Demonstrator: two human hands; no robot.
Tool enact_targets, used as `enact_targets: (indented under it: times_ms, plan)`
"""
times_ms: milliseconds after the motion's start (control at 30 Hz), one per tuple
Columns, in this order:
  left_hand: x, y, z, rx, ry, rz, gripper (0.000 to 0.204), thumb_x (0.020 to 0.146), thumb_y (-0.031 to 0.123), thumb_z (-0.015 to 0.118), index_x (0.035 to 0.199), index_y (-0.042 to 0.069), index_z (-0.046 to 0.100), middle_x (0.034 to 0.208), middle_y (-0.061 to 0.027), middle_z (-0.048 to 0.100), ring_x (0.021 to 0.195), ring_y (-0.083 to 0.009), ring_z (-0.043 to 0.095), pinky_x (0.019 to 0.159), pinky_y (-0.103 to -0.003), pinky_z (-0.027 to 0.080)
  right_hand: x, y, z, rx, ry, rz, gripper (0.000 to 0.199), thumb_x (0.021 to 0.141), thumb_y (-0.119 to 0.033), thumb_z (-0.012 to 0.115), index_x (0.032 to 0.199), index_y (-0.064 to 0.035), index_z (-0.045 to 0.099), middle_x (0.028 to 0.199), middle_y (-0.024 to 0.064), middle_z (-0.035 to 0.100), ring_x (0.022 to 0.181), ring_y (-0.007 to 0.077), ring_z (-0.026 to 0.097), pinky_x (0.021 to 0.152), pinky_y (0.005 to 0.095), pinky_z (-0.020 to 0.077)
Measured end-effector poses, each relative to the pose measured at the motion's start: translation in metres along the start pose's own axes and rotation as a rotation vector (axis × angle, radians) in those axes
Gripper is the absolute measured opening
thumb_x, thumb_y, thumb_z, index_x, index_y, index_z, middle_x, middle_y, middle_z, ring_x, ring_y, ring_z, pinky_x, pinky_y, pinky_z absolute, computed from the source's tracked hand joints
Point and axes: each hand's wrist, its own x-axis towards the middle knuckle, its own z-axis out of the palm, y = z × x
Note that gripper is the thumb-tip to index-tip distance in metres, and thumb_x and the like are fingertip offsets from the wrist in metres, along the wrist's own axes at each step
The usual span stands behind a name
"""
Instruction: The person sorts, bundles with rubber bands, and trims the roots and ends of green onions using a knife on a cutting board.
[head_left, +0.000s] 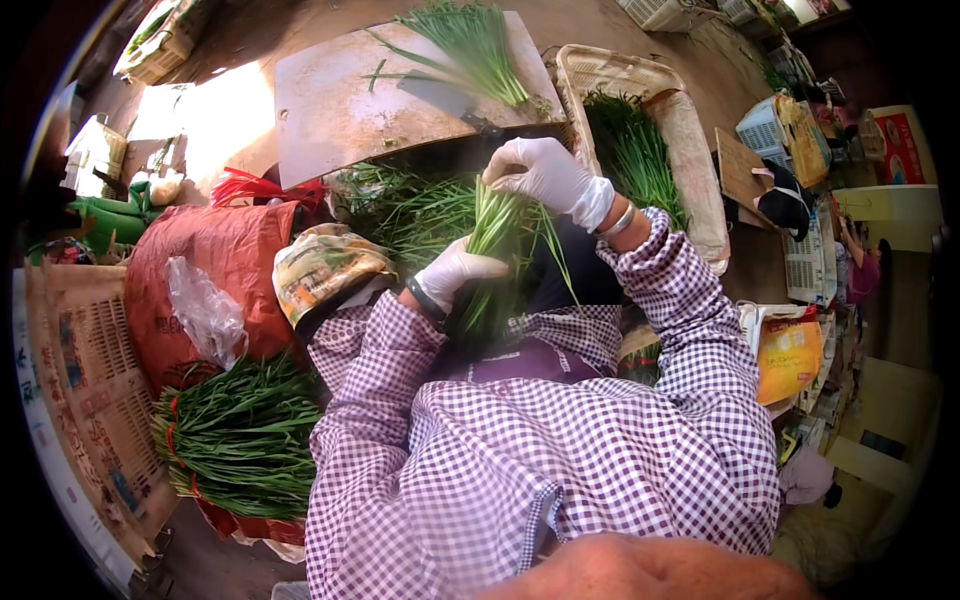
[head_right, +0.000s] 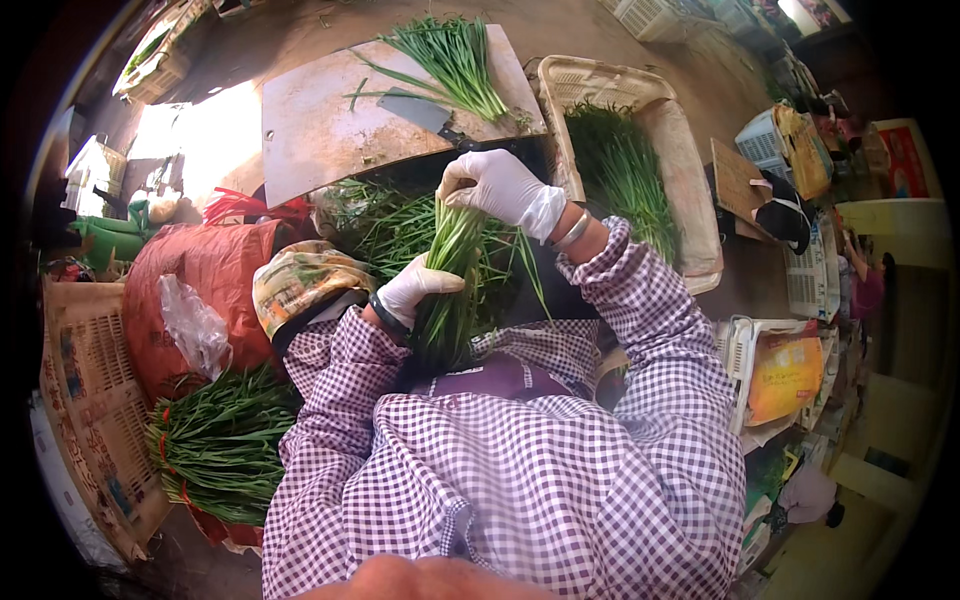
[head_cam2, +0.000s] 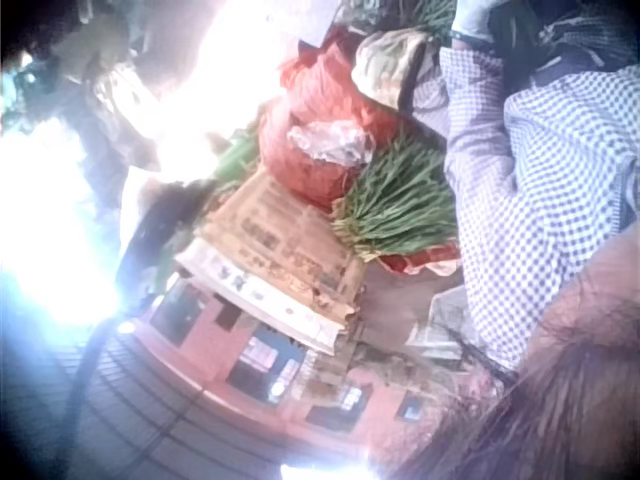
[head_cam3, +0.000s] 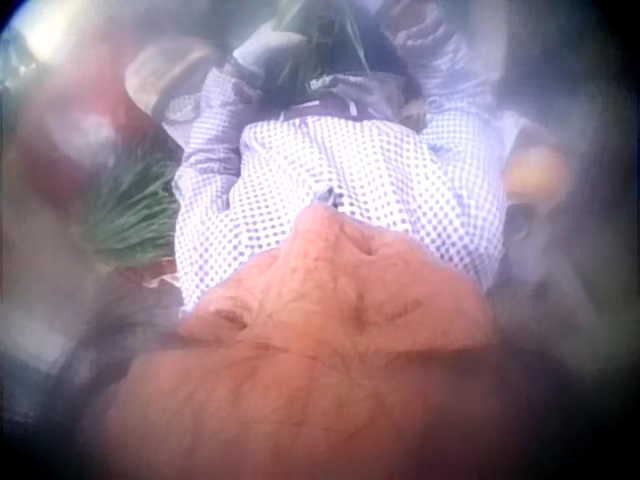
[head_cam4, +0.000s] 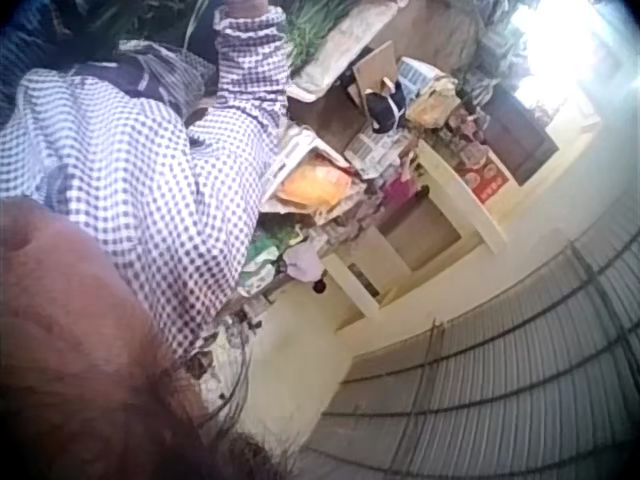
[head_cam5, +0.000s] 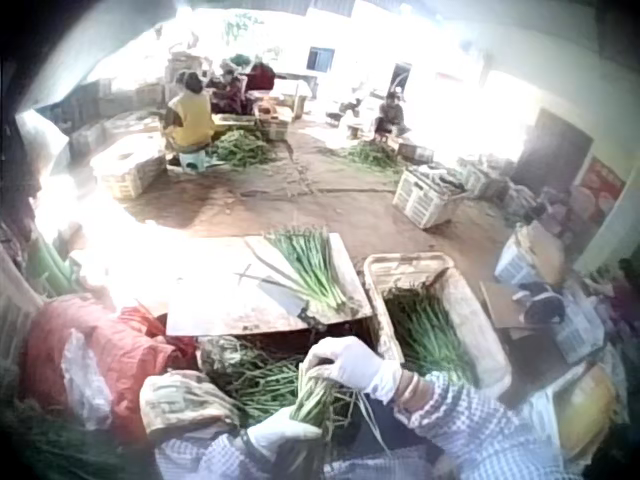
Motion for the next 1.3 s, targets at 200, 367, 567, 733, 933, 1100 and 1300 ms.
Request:
enact_targets:
  times_ms: [200, 367, 567, 733, 933, 1100, 1300]
  plan:
    - [0.002, -0.009, -0.006, 0.008, -0.010, 0.010, 0.060, 0.074, 0.008, 0.077, 0.128, 0.003, 0.053, 0.101, -0.0056, 0.064, 0.089, -0.0169, 0.062, 0.080, -0.032, 0.052, -0.030, 0.010, -0.014, 0.231, 0.188, 0.071, 0.045, 0.095, -0.034, 0.060, 0.133, -0.0102, 0.053, 0.130, 0.0082, 0.053, 0.101, 0.0157, 0.057, 0.087, 0.0279, 0.0503]
    - [0.003, -0.013, -0.009, -0.037, -0.248, -0.022, 0.074, 0.070, 0.012, 0.081, 0.135, 0.002, 0.047, 0.115, -0.0126, 0.064, 0.104, -0.0203, 0.062, 0.091, -0.034, 0.050, -0.011, 0.010, -0.028, 0.293, 0.121, -0.094, 0.056, 0.100, -0.042, 0.047, 0.143, -0.0050, 0.044, 0.146, 0.0098, 0.044, 0.128, 0.0190, 0.047, 0.109, 0.0304, 0.0358]
    - [0.006, -0.024, -0.011, 0.005, -0.245, 0.019, 0.081, 0.066, 0.016, 0.085, 0.136, 0.002, 0.047, 0.119, -0.0106, 0.062, 0.106, -0.0204, 0.060, 0.093, -0.034, 0.049, -0.003, 0.012, -0.007, 0.496, -0.181, 0.055, 0.047, 0.103, -0.032, 0.045, 0.139, -0.0009, 0.048, 0.141, 0.0095, 0.052, 0.131, 0.0176, 0.045, 0.111, 0.0310, 0.0328]
    - [0.006, -0.019, 0.004, 0.089, -0.036, 0.130, 0.068, 0.072, 0.003, 0.078, 0.134, 0.002, 0.050, 0.118, -0.0060, 0.063, 0.106, -0.0175, 0.060, 0.094, -0.032, 0.047, -0.012, -0.016, -0.021, 0.207, 0.032, -0.150, 0.018, 0.088, -0.021, 0.069, 0.093, -0.0034, 0.067, 0.094, 0.0047, 0.066, 0.090, 0.0154, 0.061, 0.084, 0.0314, 0.0478]
    - [0.013, -0.024, 0.013, 0.055, 0.089, 0.287, 0.062, 0.072, -0.005, 0.075, 0.130, 0.003, 0.054, 0.114, -0.0024, 0.064, 0.104, -0.0149, 0.060, 0.095, -0.030, 0.046, -0.032, -0.011, 0.004, -0.439, 0.089, -0.286, 0.017, 0.070, -0.023, 0.075, 0.079, -0.0118, 0.066, 0.079, 0.0034, 0.059, 0.082, 0.0258, 0.056, 0.074, 0.0382, 0.0458]
    - [0.019, -0.028, 0.017, 0.064, 0.149, 0.296, 0.054, 0.071, -0.004, 0.075, 0.122, 0.003, 0.058, 0.111, -0.0016, 0.064, 0.099, -0.0125, 0.061, 0.091, -0.028, 0.049, -0.034, -0.017, 0.014, -0.616, 0.016, -0.170, 0.021, 0.068, -0.029, 0.075, 0.079, -0.0125, 0.070, 0.082, 0.0027, 0.058, 0.089, 0.0245, 0.054, 0.077, 0.0381, 0.0432]
    - [0.024, -0.037, 0.014, 0.157, 0.198, 0.246, 0.053, 0.072, -0.005, 0.074, 0.122, 0.002, 0.058, 0.113, -0.0020, 0.064, 0.100, -0.0126, 0.061, 0.091, -0.028, 0.049, -0.031, 0.003, 0.024, -0.616, -0.056, -0.128, 0.020, 0.068, -0.027, 0.075, 0.076, -0.0096, 0.068, 0.082, 0.0060, 0.057, 0.086, 0.0271, 0.054, 0.076, 0.0407, 0.0451]
